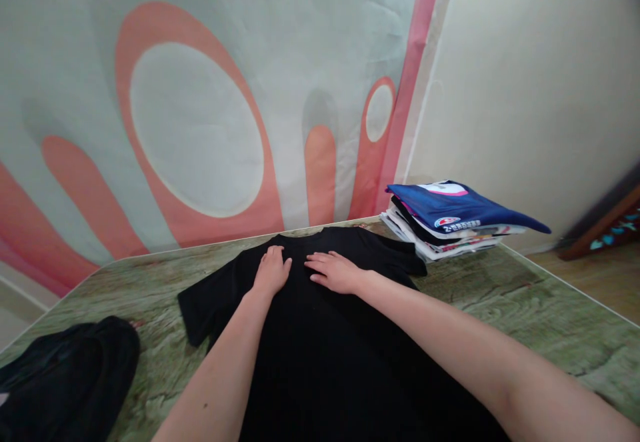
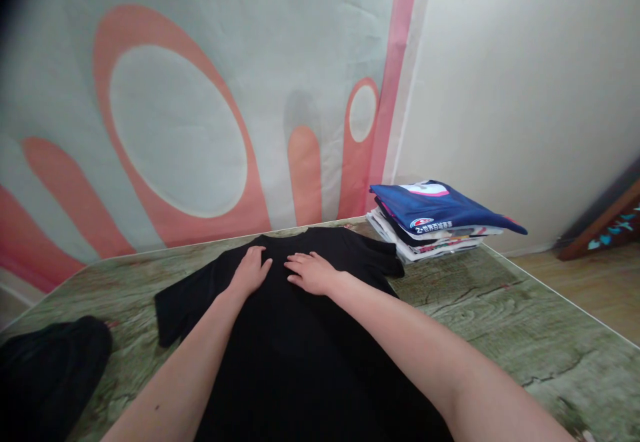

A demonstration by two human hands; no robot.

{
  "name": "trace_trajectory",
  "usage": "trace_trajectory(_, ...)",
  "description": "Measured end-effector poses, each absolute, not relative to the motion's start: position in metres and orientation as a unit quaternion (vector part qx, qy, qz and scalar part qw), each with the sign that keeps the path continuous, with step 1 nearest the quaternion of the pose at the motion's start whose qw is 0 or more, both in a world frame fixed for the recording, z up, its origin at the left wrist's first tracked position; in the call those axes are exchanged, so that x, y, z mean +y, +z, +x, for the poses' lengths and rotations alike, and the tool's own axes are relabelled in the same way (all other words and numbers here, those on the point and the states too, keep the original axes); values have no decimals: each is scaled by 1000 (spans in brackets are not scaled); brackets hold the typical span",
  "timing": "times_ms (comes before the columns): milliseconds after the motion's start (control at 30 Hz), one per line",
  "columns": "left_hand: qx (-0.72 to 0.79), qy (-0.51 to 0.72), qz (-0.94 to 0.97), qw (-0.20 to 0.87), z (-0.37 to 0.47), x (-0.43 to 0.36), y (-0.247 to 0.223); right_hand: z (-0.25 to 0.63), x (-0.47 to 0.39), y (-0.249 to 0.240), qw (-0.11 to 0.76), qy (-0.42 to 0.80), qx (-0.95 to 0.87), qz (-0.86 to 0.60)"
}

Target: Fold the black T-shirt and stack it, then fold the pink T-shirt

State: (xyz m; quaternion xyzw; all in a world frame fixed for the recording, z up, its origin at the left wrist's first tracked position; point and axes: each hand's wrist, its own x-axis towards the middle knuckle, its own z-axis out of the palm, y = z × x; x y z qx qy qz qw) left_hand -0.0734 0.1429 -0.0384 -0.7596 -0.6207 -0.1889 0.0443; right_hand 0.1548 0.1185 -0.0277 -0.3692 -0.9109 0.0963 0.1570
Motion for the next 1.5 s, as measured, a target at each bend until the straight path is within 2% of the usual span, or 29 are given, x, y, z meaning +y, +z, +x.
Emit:
trace_trajectory(200,-636,-167,-753,24,-76,142,-41,186,180,-51,253,33,-826,-503)
trace_trajectory(300,-637,-173,-750,30,-75,140,-38,201,189,-59,269,14,-788,-554)
trace_trajectory(433,-575,-213,-788,49,-69,138,-33,203,183,-58,279,16,-806,-521)
trace_trajectory(500,-552,-195,-810,39,-65,137,-35,197,177,-53,286,22,-835,-470)
trace_trajectory(633,-563,-116,-819,3,-61,139,-43,180,165,-47,256,52,-883,-390)
trace_trajectory(800,-593,-84,-801,14,-51,153,-33,172,162,-46,207,80,-883,-413)
trace_trajectory(1000,-600,-130,-787,54,-31,158,-29,170,161,-44,190,71,-881,-427)
trace_trajectory(1200,-570,-157,-803,76,-39,154,-39,165,159,-36,131,54,-917,-374)
trace_trajectory(1500,-614,-106,-781,54,-40,153,-42,166,164,-42,133,77,-862,-483)
